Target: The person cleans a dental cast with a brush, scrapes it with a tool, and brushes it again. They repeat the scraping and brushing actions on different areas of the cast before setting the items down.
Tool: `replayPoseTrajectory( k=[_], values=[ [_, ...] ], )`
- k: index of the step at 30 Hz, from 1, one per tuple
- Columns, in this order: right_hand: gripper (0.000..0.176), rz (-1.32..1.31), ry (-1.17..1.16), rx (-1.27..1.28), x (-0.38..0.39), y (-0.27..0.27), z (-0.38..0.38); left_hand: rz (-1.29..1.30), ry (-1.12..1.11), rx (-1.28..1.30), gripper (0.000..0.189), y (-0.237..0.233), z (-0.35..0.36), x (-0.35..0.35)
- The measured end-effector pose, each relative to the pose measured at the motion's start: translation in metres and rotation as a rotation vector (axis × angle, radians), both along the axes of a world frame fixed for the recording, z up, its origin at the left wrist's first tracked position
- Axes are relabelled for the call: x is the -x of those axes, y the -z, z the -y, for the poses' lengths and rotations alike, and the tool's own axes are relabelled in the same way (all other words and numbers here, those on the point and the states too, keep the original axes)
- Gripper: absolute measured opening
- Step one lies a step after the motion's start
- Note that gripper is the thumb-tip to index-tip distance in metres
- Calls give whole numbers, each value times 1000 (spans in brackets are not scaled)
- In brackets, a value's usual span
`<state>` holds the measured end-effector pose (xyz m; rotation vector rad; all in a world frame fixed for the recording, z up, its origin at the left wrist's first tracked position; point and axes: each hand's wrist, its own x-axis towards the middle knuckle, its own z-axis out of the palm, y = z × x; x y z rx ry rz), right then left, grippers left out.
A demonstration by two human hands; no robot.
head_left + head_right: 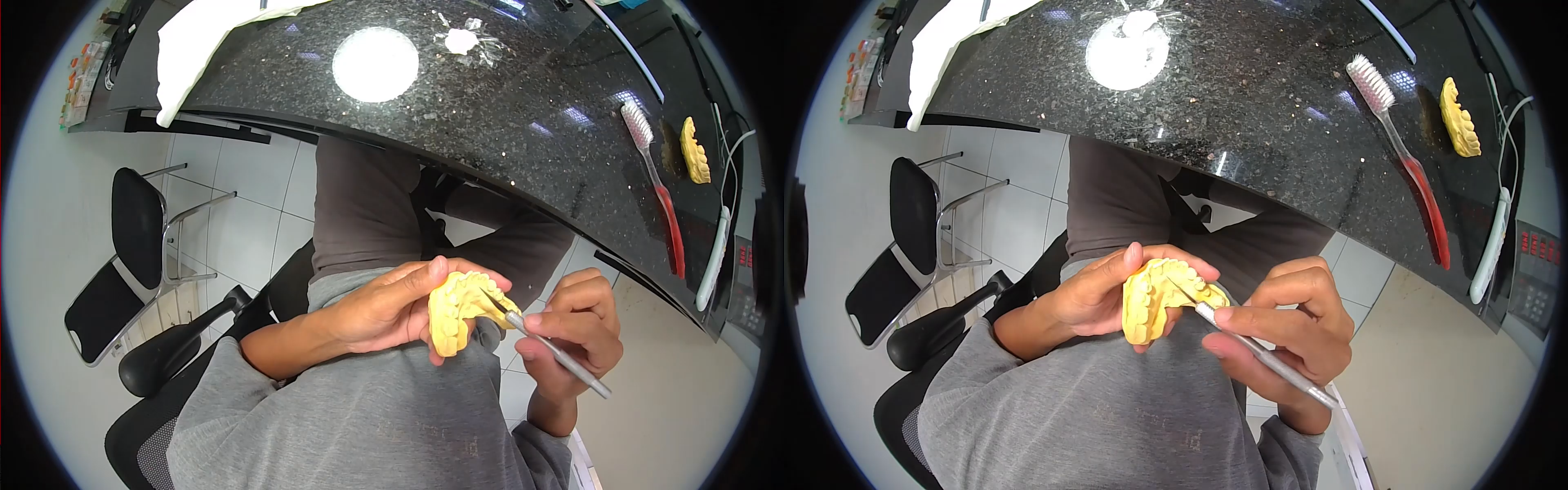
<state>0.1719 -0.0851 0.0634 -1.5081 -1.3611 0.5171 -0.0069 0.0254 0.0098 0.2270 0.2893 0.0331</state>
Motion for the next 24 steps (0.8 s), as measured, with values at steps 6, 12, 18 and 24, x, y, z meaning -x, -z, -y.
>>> replayPoseTrajectory(
  k=[6,12,18,24],
  values=[
    [33,-120,-62,46,1,4,-1,-5,35,50,73,-4,-1,1],
    [30,-139,-75,62,1,3,-1,-16,61,62,75,-4,-1,2],
    [30,-160,-118,81,-2,2,1,15,114,6,77,0,0,4],
    [30,-162,-100,63,-3,2,1,23,161,-38,77,4,-1,7]
  ],
)
